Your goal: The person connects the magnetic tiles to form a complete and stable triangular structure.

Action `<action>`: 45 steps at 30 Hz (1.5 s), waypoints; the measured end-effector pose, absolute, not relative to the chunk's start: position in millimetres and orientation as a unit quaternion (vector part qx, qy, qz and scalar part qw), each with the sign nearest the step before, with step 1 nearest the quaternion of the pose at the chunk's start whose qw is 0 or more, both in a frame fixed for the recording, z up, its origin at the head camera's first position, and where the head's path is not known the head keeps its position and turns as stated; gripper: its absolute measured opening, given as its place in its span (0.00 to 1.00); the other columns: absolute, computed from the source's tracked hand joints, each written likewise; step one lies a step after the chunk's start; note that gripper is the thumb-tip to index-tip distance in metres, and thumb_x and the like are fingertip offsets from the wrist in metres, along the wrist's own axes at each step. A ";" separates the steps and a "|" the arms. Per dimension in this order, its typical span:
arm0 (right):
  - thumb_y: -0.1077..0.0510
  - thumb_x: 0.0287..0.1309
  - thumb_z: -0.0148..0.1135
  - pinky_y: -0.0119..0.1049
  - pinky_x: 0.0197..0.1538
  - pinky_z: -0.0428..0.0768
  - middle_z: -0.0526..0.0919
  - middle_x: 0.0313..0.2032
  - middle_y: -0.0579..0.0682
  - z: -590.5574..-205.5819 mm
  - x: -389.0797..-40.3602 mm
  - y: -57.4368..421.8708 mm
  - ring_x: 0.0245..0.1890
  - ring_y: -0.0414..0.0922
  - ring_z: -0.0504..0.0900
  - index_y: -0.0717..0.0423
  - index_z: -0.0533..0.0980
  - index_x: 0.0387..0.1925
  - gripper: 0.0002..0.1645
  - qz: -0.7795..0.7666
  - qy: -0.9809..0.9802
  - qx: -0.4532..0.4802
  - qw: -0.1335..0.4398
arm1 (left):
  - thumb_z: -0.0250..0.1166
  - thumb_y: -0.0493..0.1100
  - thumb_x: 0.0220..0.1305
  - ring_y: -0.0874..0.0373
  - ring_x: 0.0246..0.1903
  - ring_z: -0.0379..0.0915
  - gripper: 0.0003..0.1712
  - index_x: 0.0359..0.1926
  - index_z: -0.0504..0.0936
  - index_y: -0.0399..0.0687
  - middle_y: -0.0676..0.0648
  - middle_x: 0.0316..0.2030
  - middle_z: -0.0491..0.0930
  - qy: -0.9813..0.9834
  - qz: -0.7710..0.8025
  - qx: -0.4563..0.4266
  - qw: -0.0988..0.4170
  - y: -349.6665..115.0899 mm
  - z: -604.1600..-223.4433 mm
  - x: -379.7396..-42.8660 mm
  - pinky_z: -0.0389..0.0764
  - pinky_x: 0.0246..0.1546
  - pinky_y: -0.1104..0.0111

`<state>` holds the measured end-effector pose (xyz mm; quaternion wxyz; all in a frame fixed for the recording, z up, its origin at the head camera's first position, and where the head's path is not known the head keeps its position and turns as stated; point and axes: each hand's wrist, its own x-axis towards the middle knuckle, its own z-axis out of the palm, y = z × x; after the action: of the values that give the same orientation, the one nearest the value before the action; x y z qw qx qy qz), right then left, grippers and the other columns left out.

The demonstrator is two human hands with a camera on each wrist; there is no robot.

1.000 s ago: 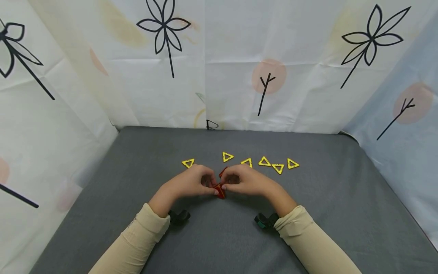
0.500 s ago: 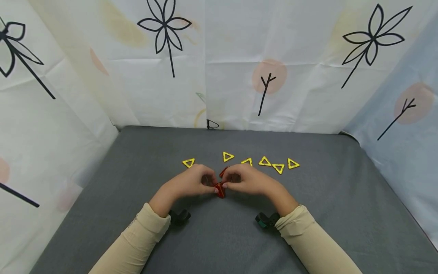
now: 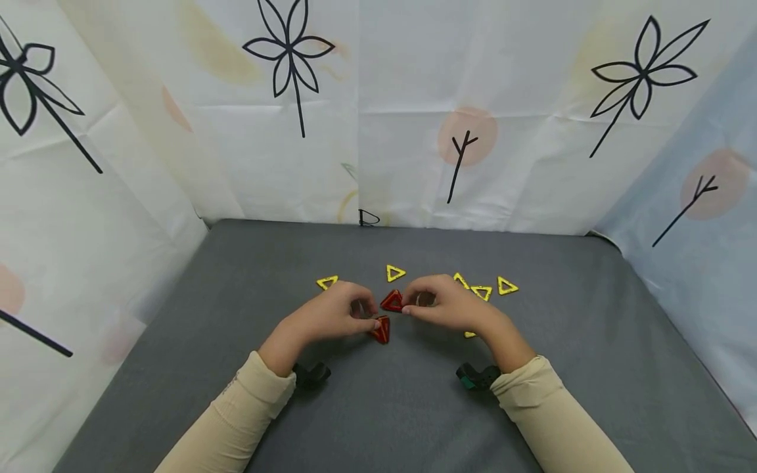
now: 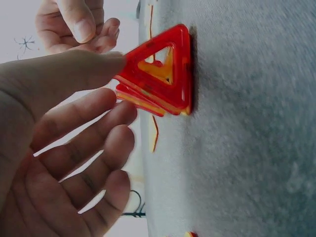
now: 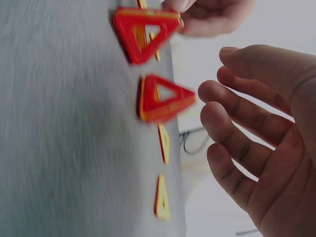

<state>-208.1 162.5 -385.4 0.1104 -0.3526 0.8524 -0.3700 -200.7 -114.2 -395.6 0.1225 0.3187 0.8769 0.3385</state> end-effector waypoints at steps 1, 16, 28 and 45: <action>0.57 0.71 0.69 0.37 0.40 0.83 0.88 0.41 0.43 -385.1 -208.5 168.0 0.36 0.42 0.84 0.51 0.86 0.45 0.05 -0.368 0.856 -0.348 0.103 | 0.75 0.46 0.68 0.62 0.32 0.78 0.04 0.37 0.88 0.56 0.58 0.33 0.85 0.877 0.339 0.321 0.112 -112.7 -394.5 -199.6 0.81 0.34 0.68; 0.63 0.72 0.66 0.36 0.37 0.82 0.81 0.61 0.67 -407.5 -223.0 270.2 0.41 0.49 0.86 0.64 0.76 0.66 0.24 -0.407 0.882 -0.233 0.044 | 0.73 0.47 0.70 0.55 0.42 0.82 0.13 0.51 0.86 0.49 0.49 0.45 0.87 0.849 0.340 0.401 0.050 -60.6 -382.0 -168.9 0.83 0.45 0.67; 0.61 0.69 0.71 0.33 0.36 0.79 0.78 0.59 0.66 -426.6 -230.2 292.7 0.32 0.38 0.79 0.67 0.78 0.64 0.26 -0.352 0.907 -0.225 0.049 | 0.68 0.53 0.75 0.62 0.49 0.80 0.21 0.62 0.83 0.51 0.51 0.57 0.82 0.861 0.269 0.423 0.088 12.0 -397.1 -166.0 0.80 0.50 0.74; 0.58 0.65 0.75 0.33 0.36 0.79 0.79 0.47 0.59 -427.5 -225.3 301.1 0.30 0.37 0.77 0.66 0.82 0.59 0.25 -0.347 0.914 -0.198 0.066 | 0.69 0.60 0.72 0.60 0.47 0.74 0.23 0.64 0.84 0.66 0.51 0.58 0.78 0.912 0.099 0.390 0.076 65.1 -416.8 -176.0 0.80 0.43 0.67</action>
<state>-225.3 301.1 -427.5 0.0663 -0.1976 0.9144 -0.3472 -176.0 65.1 -416.8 0.0757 0.3903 0.9123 0.0986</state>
